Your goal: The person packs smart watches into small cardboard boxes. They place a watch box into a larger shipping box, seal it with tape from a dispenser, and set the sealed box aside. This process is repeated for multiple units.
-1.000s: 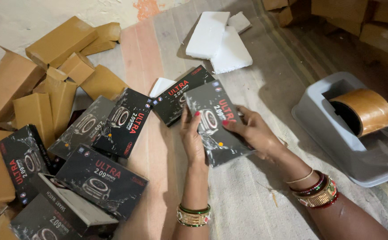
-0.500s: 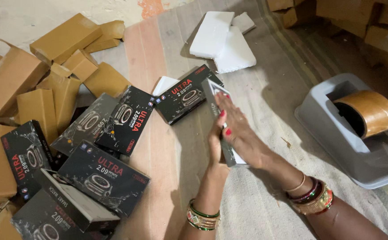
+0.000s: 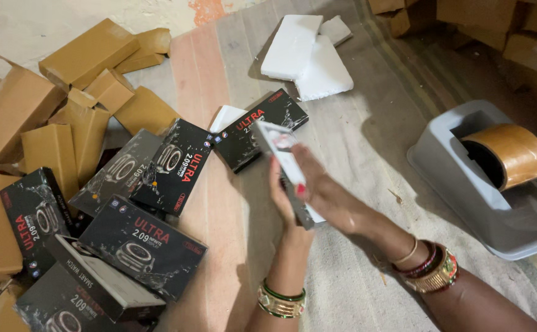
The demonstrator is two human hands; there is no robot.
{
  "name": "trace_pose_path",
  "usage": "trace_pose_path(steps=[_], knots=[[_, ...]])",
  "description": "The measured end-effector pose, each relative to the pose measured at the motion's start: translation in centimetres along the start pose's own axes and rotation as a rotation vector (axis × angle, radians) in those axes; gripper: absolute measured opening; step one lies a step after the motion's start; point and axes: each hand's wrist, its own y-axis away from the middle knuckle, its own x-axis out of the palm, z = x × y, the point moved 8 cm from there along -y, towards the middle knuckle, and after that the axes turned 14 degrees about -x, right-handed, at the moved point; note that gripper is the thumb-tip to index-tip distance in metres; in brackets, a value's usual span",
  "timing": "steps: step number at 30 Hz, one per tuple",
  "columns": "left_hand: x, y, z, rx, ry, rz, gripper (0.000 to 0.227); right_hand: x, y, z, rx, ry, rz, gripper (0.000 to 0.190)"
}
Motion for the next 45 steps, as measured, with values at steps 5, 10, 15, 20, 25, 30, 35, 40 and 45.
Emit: trace_pose_path(steps=[5, 10, 15, 20, 25, 30, 35, 40, 45], knots=[[-5.4, -0.2, -5.1, 0.451, -0.399, -0.380, 0.065, 1.6, 1.2, 5.2, -0.235, -0.240, 0.139, 0.106], [-5.5, -1.0, -5.5, 0.263, -0.299, -0.500, 0.062, 1.4, 1.5, 2.6, 0.326, -0.031, 0.132, 0.087], [-3.4, -0.1, -6.7, 0.210, -0.161, -0.554, 0.059, -2.3, 1.8, 2.0, 0.389, -0.417, -0.493, 0.046], [-2.5, 0.4, -8.2, 0.338, -0.228, -0.535, 0.058, -3.7, 2.7, -0.1, 0.464, -0.641, -0.735, 0.037], [-2.9, -0.1, -8.6, 0.278, -0.492, -0.588, 0.061, -5.8, 3.1, -2.4, 0.436, -0.284, -0.682, 0.047], [-3.4, -0.4, -9.8, 0.188, -0.850, -0.538, 0.072, -6.7, 3.5, -6.0, 0.292, -0.443, -0.783, 0.030], [-2.7, 0.7, -14.8, 0.416, -1.608, -0.793, 0.051, -5.3, 3.6, -8.9, 0.445, -0.520, -0.666, 0.030], [-4.4, -5.3, -22.5, 0.317, -0.305, -0.314, 0.022, -3.6, 3.0, -8.0, 0.552, -0.373, -0.364, 0.040], [-5.3, -5.6, -32.8, 0.736, -1.001, -0.504, 0.049, -3.6, 2.7, -7.6, 0.627, -0.364, -0.373, 0.042]])
